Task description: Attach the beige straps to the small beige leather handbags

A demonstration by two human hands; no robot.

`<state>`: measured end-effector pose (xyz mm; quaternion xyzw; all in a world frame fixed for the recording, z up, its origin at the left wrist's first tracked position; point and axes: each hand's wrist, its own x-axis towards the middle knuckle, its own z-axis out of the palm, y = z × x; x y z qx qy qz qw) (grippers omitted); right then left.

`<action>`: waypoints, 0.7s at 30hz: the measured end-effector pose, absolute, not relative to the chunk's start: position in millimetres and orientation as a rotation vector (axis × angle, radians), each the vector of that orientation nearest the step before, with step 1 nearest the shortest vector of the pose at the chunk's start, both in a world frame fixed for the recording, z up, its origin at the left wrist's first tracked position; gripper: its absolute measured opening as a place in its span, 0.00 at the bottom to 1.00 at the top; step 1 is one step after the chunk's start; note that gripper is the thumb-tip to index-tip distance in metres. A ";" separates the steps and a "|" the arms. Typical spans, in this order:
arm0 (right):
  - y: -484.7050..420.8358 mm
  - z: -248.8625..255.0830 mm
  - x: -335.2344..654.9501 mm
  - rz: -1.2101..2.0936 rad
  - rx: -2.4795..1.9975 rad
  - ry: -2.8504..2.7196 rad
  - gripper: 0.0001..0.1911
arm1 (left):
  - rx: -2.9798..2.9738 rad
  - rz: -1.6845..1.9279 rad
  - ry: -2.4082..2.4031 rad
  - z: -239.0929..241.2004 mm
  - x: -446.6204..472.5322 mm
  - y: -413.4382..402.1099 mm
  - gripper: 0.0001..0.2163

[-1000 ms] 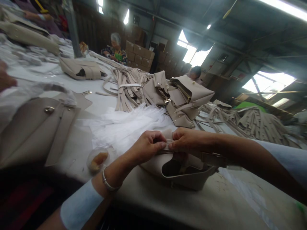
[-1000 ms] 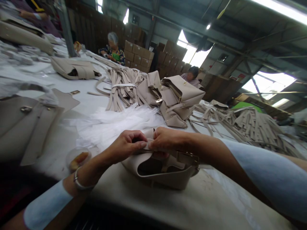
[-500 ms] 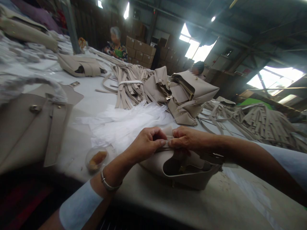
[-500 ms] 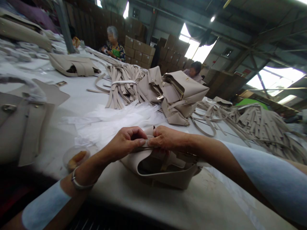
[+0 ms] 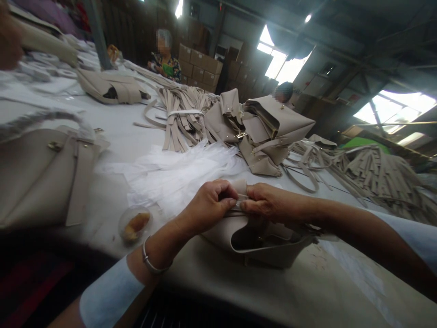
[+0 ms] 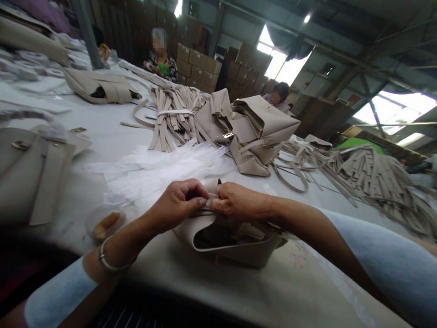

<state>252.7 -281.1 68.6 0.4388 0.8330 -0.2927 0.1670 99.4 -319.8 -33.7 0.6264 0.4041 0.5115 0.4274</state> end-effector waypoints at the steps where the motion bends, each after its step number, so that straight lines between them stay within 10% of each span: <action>1: -281.7 68.7 252.5 -0.813 1.257 2.371 0.15 | 1.548 1.274 1.003 -35.5 99.6 -321.0 0.02; 21: -277.1 59.4 254.2 -0.930 1.374 2.369 0.13 | 1.396 1.261 0.993 -36.0 95.8 -318.7 0.03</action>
